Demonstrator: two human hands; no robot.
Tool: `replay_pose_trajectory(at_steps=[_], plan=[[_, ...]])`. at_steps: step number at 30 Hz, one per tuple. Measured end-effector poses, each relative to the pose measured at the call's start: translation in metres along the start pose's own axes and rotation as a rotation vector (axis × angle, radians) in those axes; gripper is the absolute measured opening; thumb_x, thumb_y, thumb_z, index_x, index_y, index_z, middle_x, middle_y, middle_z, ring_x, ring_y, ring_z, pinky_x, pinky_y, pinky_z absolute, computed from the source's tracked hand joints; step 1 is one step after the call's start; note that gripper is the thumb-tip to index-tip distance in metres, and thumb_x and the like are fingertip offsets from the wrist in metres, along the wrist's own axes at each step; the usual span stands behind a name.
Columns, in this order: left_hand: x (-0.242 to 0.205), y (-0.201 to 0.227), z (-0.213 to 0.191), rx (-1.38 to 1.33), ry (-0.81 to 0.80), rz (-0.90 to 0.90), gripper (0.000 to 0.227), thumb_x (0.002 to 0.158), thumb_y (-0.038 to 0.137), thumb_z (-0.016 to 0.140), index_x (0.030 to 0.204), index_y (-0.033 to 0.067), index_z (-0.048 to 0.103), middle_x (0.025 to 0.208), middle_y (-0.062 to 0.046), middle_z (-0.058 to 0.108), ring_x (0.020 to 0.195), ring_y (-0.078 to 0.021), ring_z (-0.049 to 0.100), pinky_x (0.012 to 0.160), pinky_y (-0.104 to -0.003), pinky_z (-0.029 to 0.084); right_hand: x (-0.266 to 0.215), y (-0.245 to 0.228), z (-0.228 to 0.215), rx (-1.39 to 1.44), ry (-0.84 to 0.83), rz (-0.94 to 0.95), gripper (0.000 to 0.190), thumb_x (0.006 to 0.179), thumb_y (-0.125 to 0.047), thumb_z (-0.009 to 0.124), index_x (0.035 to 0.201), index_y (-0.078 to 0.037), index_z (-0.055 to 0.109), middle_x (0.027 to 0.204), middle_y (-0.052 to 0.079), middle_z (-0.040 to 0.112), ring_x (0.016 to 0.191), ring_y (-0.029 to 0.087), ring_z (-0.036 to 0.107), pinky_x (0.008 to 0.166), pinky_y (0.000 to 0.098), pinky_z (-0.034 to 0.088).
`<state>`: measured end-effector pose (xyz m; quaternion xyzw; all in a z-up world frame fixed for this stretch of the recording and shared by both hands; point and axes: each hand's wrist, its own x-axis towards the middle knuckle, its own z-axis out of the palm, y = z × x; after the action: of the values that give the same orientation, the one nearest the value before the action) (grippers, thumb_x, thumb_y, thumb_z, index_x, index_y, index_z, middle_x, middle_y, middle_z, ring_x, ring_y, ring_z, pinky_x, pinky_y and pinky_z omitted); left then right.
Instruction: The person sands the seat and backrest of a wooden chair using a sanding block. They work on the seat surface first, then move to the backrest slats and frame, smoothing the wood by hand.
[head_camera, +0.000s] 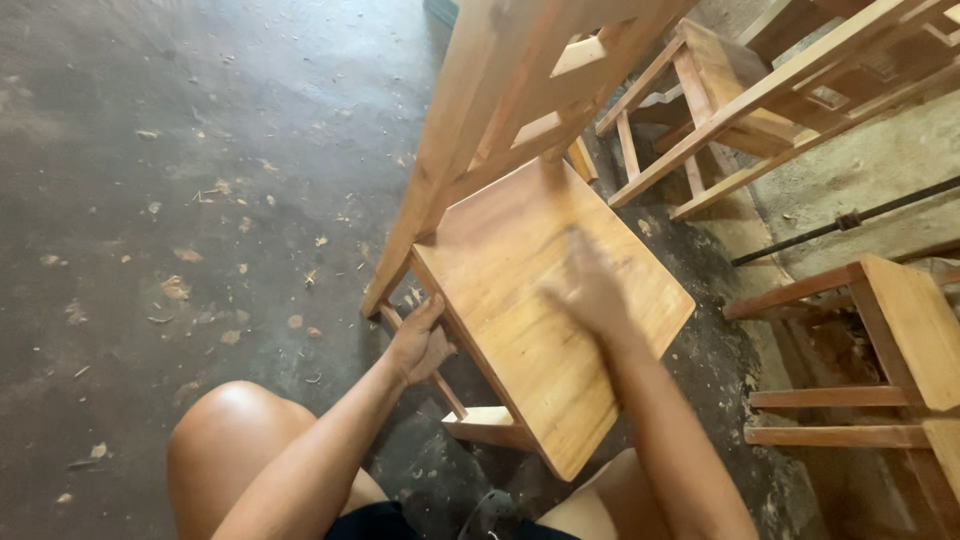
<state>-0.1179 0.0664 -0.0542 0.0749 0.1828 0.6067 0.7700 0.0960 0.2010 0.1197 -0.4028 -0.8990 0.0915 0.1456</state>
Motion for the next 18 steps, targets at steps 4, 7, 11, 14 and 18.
replay_pose_trajectory(at_steps=[4,7,11,14,18], plan=[[0.001,0.004,-0.007,-0.045,-0.048,0.007,0.049,0.104,0.041,0.052,0.146,0.0153,0.05,0.142,-0.007,0.059,0.128,-0.027,0.057,0.107,-0.051,0.043,-0.024,-0.068,0.014,0.03,-0.298,-0.399,0.1,0.073,-0.052,0.083,0.15,-0.003,0.045,0.158,0.021,0.043,0.149,0.037,0.035,0.123,0.0488,0.021],[-0.004,0.005,0.004,0.084,0.128,-0.038,0.051,0.103,0.045,0.052,0.14,0.01,0.053,0.138,-0.008,0.059,0.127,-0.0275,0.054,0.102,-0.052,0.043,-0.001,-0.062,0.009,0.065,-0.176,-0.176,0.086,0.08,-0.045,0.079,0.151,-0.005,0.049,0.159,0.017,0.048,0.15,0.035,0.041,0.126,0.0459,0.03],[-0.023,0.021,0.036,0.522,0.457,0.087,0.042,0.097,0.042,0.058,0.128,0.0143,0.053,0.118,-0.004,0.066,0.104,-0.0215,0.065,0.085,-0.042,0.054,0.011,-0.08,0.021,-0.113,0.042,-0.038,0.09,0.079,-0.04,0.084,0.146,0.006,0.045,0.152,0.03,0.043,0.142,0.043,0.037,0.117,0.0518,0.03],[-0.038,0.026,0.053,0.878,0.704,0.402,0.034,0.093,0.03,0.071,0.11,0.0041,0.057,0.094,-0.012,0.07,0.081,-0.023,0.07,0.068,-0.037,0.058,-0.026,-0.123,0.021,0.001,-0.117,-0.275,0.085,0.077,-0.032,0.084,0.144,0.007,0.05,0.145,0.03,0.049,0.137,0.044,0.043,0.113,0.0543,0.033],[-0.055,0.019,0.067,1.001,0.635,0.764,0.017,0.098,0.019,0.07,0.1,0.0028,0.065,0.085,-0.014,0.07,0.076,-0.0223,0.068,0.072,-0.033,0.055,-0.041,-0.145,0.007,0.113,0.03,-0.255,0.038,0.086,-0.013,0.077,0.12,0.0,0.069,0.125,0.02,0.07,0.117,0.034,0.068,0.096,0.0414,0.055]])
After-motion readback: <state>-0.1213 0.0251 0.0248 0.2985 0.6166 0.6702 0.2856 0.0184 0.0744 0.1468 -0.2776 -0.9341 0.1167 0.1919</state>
